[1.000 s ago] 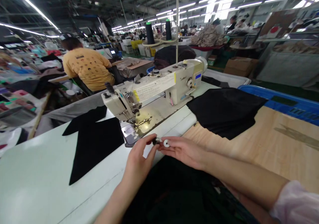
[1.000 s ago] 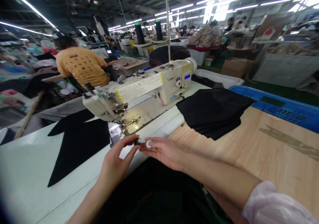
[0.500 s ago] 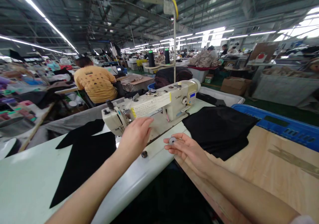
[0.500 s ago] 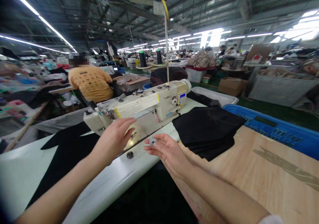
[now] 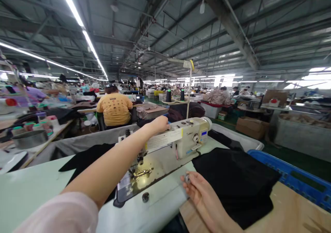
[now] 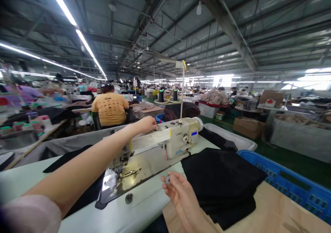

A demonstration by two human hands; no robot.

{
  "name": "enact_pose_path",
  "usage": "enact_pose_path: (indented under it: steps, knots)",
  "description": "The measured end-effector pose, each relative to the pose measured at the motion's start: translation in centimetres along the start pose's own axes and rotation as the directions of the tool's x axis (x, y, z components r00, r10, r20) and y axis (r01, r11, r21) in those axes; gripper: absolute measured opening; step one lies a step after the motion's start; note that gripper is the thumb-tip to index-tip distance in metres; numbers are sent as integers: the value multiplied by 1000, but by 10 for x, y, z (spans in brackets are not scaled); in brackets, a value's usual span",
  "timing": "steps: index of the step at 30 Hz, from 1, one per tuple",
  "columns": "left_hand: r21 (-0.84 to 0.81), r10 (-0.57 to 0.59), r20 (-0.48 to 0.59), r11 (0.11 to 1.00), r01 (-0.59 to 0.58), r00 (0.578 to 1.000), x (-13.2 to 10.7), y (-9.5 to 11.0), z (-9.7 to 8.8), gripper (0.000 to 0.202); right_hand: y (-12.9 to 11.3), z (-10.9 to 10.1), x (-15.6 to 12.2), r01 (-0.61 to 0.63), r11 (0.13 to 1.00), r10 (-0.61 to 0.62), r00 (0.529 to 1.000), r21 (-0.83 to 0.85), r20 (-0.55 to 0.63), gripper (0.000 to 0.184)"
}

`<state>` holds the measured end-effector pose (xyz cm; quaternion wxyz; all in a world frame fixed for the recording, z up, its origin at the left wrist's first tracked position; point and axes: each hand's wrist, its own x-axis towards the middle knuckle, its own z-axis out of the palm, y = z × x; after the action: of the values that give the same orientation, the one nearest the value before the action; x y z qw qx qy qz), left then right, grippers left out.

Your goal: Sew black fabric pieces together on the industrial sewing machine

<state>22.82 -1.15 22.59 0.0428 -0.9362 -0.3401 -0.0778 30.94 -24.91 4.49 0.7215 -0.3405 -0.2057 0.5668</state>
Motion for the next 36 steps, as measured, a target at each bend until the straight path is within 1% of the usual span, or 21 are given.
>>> enact_pose_path:
  steps: [3,5,7,8,9,10,11,12,13,14,15,16,17,19,21,23,28,32,34,36]
  knots:
    - [-42,-31,30,999,32,999,2,-2,-3,25,-6,5,0,38,999,-38,999,-34,6,33]
    - [-71,-58,6,996,58,998,2,-4,-12,28,-16,12,4,106,991,-105,994,-84,21,32]
    - [-105,-84,-32,991,80,996,2,-7,-26,32,-33,22,14,207,966,-203,978,-155,39,31]
    - [-124,-89,-40,989,83,995,1,-8,-34,35,-43,29,21,277,942,-272,961,-190,49,30]
    - [-142,-86,-32,986,81,996,-1,-9,-41,36,-54,36,30,362,905,-358,932,-223,59,30]
    - [-158,-77,-10,985,74,997,-5,-10,-46,35,-66,44,40,458,852,-457,887,-252,67,29]
    - [-170,-62,24,983,65,998,-10,-10,-50,32,-77,51,52,562,777,-566,821,-283,76,28]
    - [-177,-47,63,983,57,997,-16,-9,-52,28,-87,59,65,655,676,-667,739,-338,98,26]
    - [-180,-32,99,982,50,995,-24,-8,-51,24,-95,66,79,719,558,-742,656,-414,140,24]
    - [-178,-22,127,983,45,992,-32,-7,-49,21,-100,73,93,748,440,-779,594,-496,204,22]
    - [-171,-17,143,984,42,990,-41,-5,-45,17,-104,79,107,750,341,-779,563,-567,277,20]
    - [-161,-19,143,986,42,989,-50,-3,-41,14,-104,84,121,738,264,-752,561,-621,346,18]
    - [-147,-26,132,988,45,991,-59,-2,-38,13,-103,88,134,722,215,-709,578,-658,403,14]
    - [-117,-44,90,992,54,995,-72,-1,-32,15,-98,95,156,704,173,-629,617,-688,473,7]
    - [-97,-50,52,994,55,997,-80,-1,-30,18,-91,99,172,693,117,-566,635,-711,526,6]
    - [-89,-40,33,995,43,999,-82,-2,-29,20,-86,100,181,682,57,-519,644,-729,562,8]
    - [-72,-29,-7,997,29,1000,-75,-6,-19,24,-87,99,185,680,-78,-397,650,-729,648,14]
    - [-58,-35,-24,998,34,999,-64,-7,-6,29,-89,99,180,669,-171,-315,658,-723,684,30]
    - [-56,-42,-32,998,40,999,-61,-7,-4,29,-90,101,176,664,-208,-277,664,-718,695,35]
    - [-53,-68,-51,996,65,996,-60,-6,-5,30,-94,102,170,662,-237,-250,666,-711,703,36]
